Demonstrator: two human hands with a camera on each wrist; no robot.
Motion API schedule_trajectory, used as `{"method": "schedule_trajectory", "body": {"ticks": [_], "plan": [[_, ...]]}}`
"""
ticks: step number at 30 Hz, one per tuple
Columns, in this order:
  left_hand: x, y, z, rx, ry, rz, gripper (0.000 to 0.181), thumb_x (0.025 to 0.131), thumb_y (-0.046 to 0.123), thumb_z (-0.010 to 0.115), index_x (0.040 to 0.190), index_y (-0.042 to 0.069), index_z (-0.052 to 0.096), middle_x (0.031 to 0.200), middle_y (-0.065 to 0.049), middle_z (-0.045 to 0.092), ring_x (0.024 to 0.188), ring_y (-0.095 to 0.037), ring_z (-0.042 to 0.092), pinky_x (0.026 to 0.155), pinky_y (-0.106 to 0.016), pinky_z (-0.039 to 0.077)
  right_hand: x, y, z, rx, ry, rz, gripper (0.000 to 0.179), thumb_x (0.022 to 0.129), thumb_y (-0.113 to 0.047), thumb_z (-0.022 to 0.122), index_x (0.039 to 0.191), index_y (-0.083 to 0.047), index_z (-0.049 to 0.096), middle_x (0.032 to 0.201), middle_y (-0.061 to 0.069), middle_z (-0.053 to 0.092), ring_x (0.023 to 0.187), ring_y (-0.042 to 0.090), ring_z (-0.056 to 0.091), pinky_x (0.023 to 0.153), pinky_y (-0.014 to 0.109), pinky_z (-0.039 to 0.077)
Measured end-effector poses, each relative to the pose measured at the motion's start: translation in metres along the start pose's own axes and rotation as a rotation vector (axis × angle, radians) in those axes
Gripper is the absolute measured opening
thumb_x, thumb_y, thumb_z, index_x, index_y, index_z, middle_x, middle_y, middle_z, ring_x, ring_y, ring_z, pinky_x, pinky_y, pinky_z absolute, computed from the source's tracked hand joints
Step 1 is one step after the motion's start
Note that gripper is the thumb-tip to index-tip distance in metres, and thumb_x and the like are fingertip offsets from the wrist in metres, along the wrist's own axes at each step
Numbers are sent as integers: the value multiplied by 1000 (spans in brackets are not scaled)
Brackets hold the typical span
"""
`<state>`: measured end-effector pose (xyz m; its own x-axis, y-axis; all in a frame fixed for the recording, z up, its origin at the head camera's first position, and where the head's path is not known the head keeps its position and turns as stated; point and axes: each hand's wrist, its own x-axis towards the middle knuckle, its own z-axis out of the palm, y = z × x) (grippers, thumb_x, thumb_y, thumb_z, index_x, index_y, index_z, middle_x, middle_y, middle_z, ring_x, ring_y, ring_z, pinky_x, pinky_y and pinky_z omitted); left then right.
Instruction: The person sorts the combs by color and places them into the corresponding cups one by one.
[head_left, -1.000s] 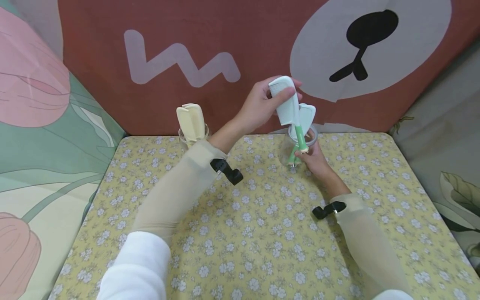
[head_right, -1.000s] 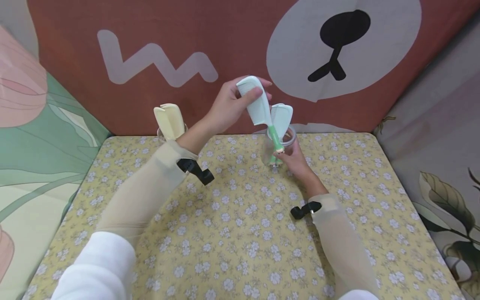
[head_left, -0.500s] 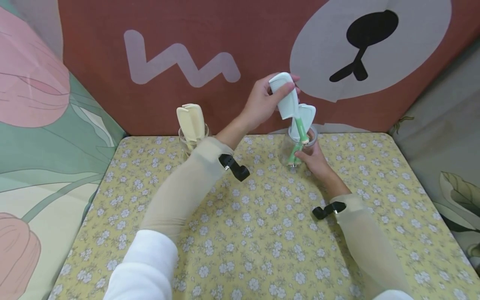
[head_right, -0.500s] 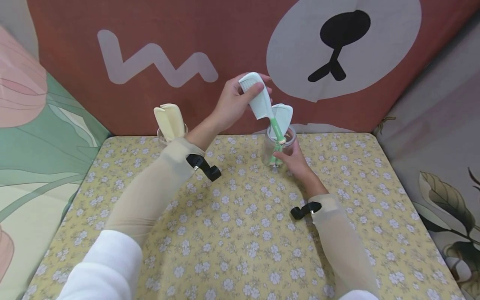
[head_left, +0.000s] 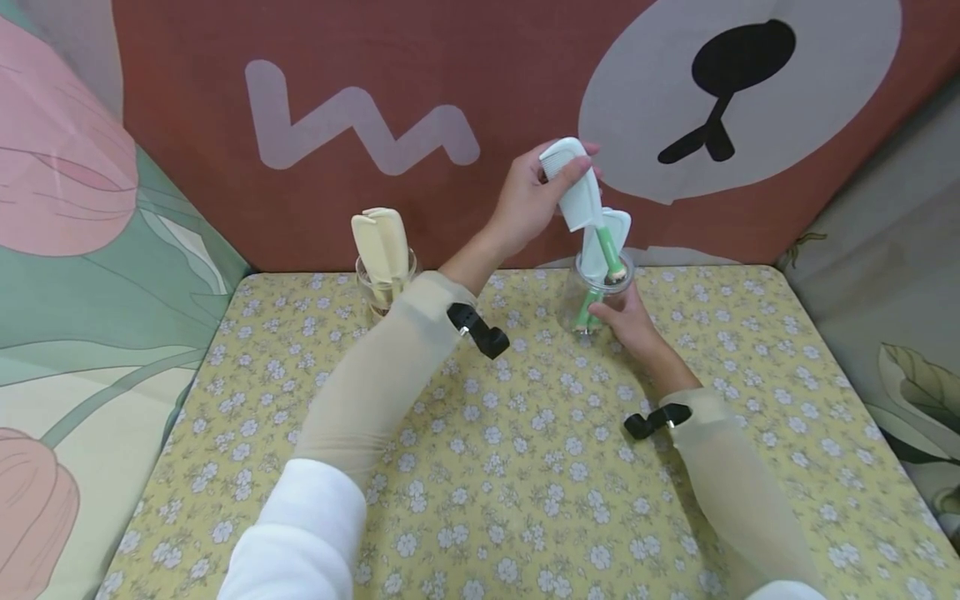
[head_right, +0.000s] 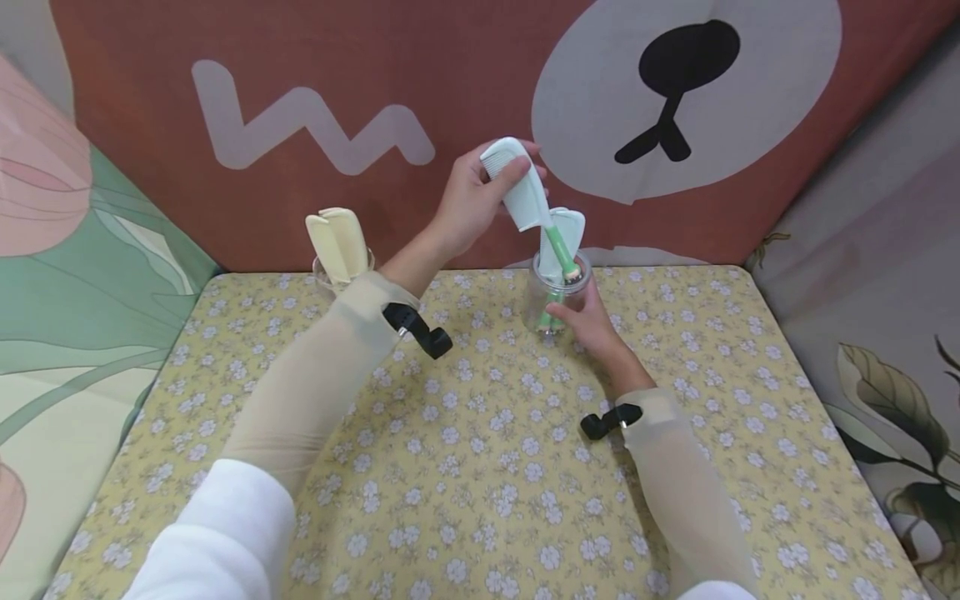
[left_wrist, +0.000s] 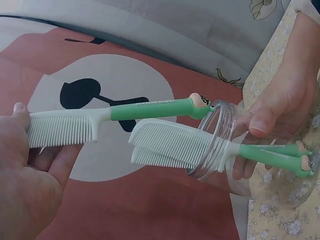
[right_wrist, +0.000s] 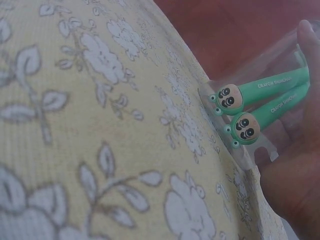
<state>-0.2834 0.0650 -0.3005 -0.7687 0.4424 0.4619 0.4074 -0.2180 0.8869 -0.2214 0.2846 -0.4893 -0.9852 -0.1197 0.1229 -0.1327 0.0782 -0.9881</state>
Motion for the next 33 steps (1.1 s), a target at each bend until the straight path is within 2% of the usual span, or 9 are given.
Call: {"method": "schedule_trajectory", "body": {"ticks": [7, 11, 18, 22, 27, 33], "plan": [[0, -8, 5, 31, 9, 0, 29, 105, 9, 58, 130, -4, 64, 113, -23, 70, 95, -21, 69, 76, -33, 59, 1, 0, 1, 19, 12, 2, 79, 101, 2, 58, 161, -16, 10, 166, 18, 21, 153, 35, 18, 124, 50, 14], [0, -14, 13, 63, -7, -25, 28, 104, 9, 59, 129, -4, 65, 112, -18, 72, 97, -18, 68, 80, -29, 57, 0, 0, 1, 29, 1, -16, 82, 101, 2, 58, 163, -18, 9, 167, 15, 20, 154, 32, 17, 124, 49, 12], [1, -23, 25, 82, -15, -35, 28, 104, 9, 60, 128, -4, 65, 113, -20, 72, 97, -17, 68, 80, -28, 56, 0, 1, -1, 3, -4, -8, 79, 102, 0, 58, 162, -23, 11, 166, 13, 22, 154, 32, 17, 124, 54, 10], [2, -29, 31, 111, -6, -89, 29, 104, 12, 61, 128, -2, 66, 113, -17, 72, 96, -16, 68, 79, -25, 56, -1, 1, -1, -10, 5, 2, 82, 102, -2, 59, 163, -23, 9, 167, 12, 20, 154, 32, 16, 124, 54, 11], [2, -36, 36, 211, -7, -154, 29, 104, 18, 62, 129, 6, 68, 114, -8, 71, 93, -12, 66, 76, -23, 54, 0, 1, -1, 16, 10, -5, 85, 100, 3, 59, 164, -21, 7, 166, 12, 21, 154, 32, 17, 124, 53, 12], [1, -43, 41, 309, -37, -156, 31, 104, 23, 62, 131, 7, 66, 115, -5, 69, 93, -13, 63, 74, -21, 53, 1, 0, -2, 14, 0, -2, 86, 101, 4, 57, 164, -23, 6, 165, 11, 20, 153, 31, 18, 124, 51, 13]]}}
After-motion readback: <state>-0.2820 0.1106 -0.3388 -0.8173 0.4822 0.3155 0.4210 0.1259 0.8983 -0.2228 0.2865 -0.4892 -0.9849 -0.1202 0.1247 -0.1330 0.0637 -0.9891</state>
